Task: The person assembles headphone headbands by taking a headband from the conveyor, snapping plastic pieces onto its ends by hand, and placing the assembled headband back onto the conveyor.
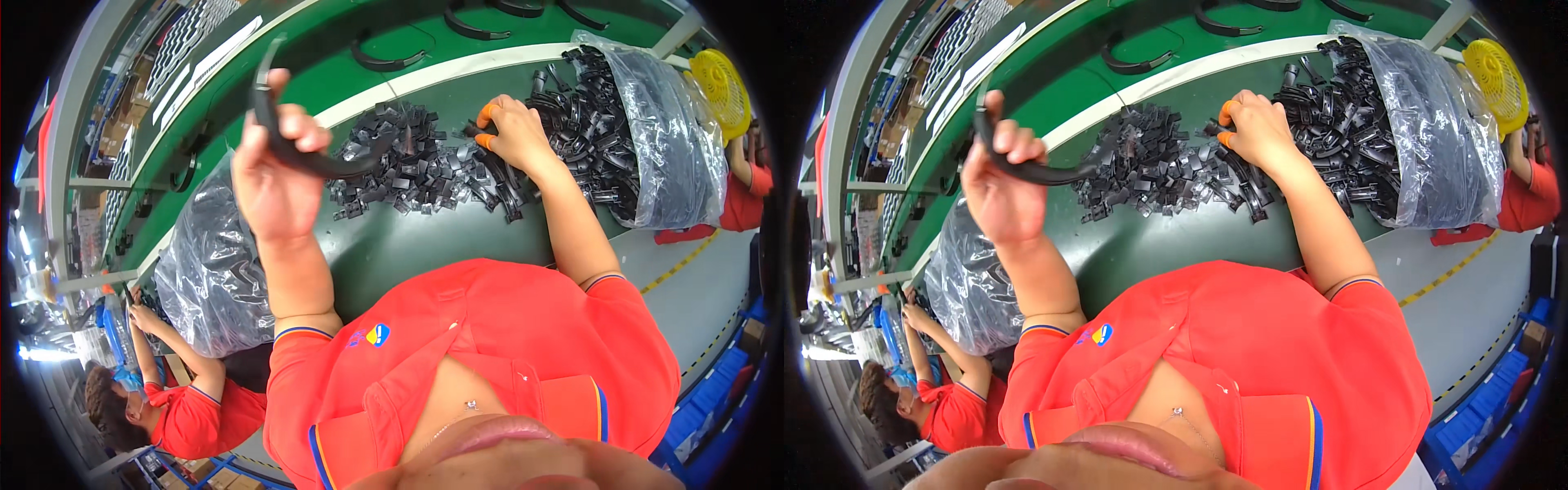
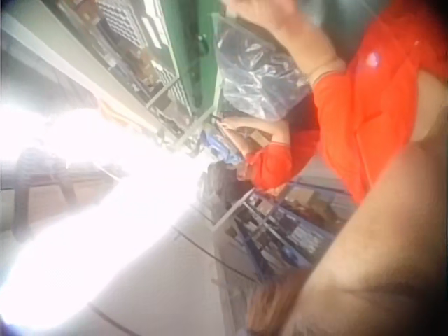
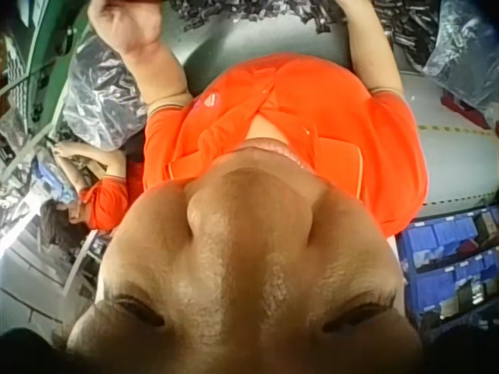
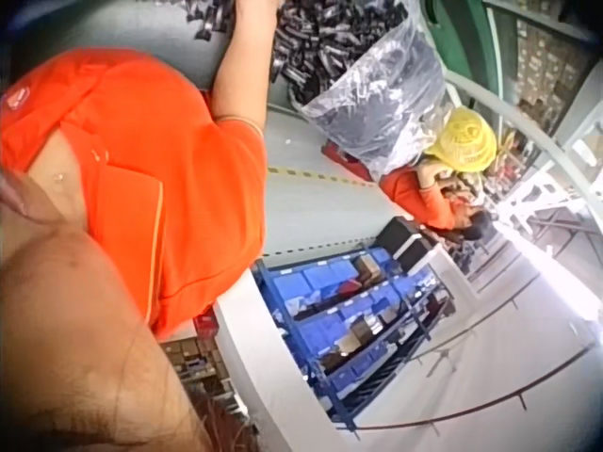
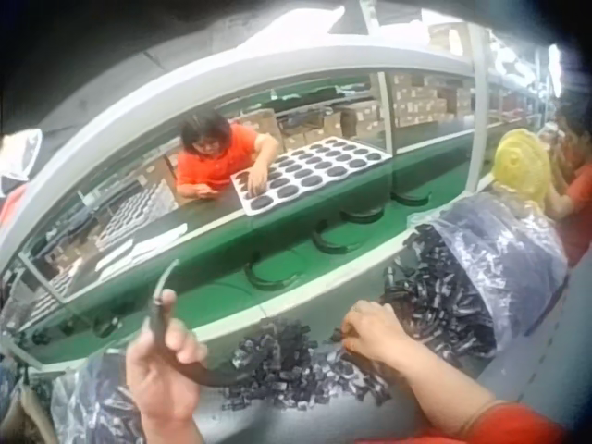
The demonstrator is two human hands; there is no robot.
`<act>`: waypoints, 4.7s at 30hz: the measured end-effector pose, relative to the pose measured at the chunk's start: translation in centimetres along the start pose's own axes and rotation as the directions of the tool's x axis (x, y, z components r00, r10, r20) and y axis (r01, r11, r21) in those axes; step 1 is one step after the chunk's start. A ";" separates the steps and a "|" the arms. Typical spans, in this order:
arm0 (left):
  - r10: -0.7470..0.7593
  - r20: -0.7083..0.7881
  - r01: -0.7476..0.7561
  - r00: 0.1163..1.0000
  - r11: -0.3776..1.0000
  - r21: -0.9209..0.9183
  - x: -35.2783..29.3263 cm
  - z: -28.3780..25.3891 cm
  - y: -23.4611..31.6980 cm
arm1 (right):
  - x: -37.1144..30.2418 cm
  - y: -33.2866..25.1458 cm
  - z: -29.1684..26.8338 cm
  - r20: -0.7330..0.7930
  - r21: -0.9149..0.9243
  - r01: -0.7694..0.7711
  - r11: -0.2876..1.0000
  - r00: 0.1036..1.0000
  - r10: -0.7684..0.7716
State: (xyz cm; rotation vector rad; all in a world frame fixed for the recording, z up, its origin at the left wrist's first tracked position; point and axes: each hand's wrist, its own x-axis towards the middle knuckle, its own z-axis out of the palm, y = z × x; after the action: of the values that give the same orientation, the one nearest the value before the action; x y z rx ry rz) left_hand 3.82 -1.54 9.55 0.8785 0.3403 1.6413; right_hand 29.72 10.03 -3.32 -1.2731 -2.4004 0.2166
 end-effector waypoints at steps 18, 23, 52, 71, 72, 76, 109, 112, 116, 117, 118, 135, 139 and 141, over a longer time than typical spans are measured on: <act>-0.257 -0.135 0.276 0.957 0.950 0.147 -0.2 -0.3 -6.3 | 2.4 -6.9 -11.3 0.009 0.893 0.001 0.450 1.000 -0.019; -0.312 -0.093 0.318 0.946 0.946 0.058 -0.1 -1.3 -6.9 | 2.9 -8.2 -8.5 0.064 0.984 -0.056 0.168 0.997 -0.046; -0.373 -0.163 0.394 0.913 0.912 0.116 -0.4 -1.2 -7.3 | 1.5 -7.1 -3.9 0.357 0.923 -0.356 -0.147 0.934 -0.020; -0.401 -0.158 0.421 0.903 0.899 0.124 -0.4 -1.1 -7.2 | 2.2 -7.2 -6.1 0.021 0.974 -0.064 0.217 0.980 0.197; -0.401 -0.154 0.420 0.903 0.899 0.124 -0.5 -1.2 -7.3 | 2.3 -7.2 -5.7 0.002 0.969 -0.052 0.242 0.980 0.199; -0.283 -0.168 0.312 0.944 0.932 0.185 -0.7 -1.4 -7.8 | 1.5 -7.2 -5.0 0.052 0.994 -0.066 0.082 0.986 0.156; -0.356 0.177 -0.042 0.917 0.357 0.933 -0.8 -0.6 -6.3 | 0.0 -9.4 -6.0 0.295 0.945 -0.316 0.082 0.934 0.202; -0.373 0.185 -0.048 0.909 0.348 0.936 -0.9 -0.8 -6.3 | -0.3 -9.4 -5.8 0.293 0.951 -0.306 0.050 0.940 0.173; -0.396 0.138 0.031 0.908 0.392 0.919 -0.9 -0.9 -6.7 | 0.0 -9.6 -5.9 0.290 0.949 -0.307 0.070 0.938 0.190; -0.435 0.143 0.121 0.889 0.525 0.843 -0.8 -1.0 -6.8 | 0.0 -9.5 -5.8 0.266 0.956 -0.284 0.072 0.945 0.188; -0.434 0.145 0.119 0.889 0.525 0.843 -0.8 -1.1 -6.8 | 0.1 -9.4 -5.7 0.242 0.963 -0.259 0.074 0.952 0.187; -0.090 0.090 0.064 0.992 0.962 0.264 0.8 -4.0 -4.1 | 2.8 -3.1 -3.1 0.176 0.941 -0.231 0.249 0.958 0.225; 0.090 -0.054 -0.095 0.994 0.991 -0.098 1.3 -4.7 -3.7 | 2.6 -1.9 -1.0 0.177 0.418 -0.070 0.906 0.984 -0.006; 0.080 0.015 -0.079 0.997 0.996 -0.042 1.1 -5.1 -3.7 | 2.7 -1.4 0.5 0.147 0.405 0.128 0.905 0.968 -0.202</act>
State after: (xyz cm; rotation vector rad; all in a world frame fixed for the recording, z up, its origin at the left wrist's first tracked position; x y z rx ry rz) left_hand 2.83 1.68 4.14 0.8837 0.2624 1.7074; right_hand 27.12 11.45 -2.61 -0.8920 -2.4346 0.7558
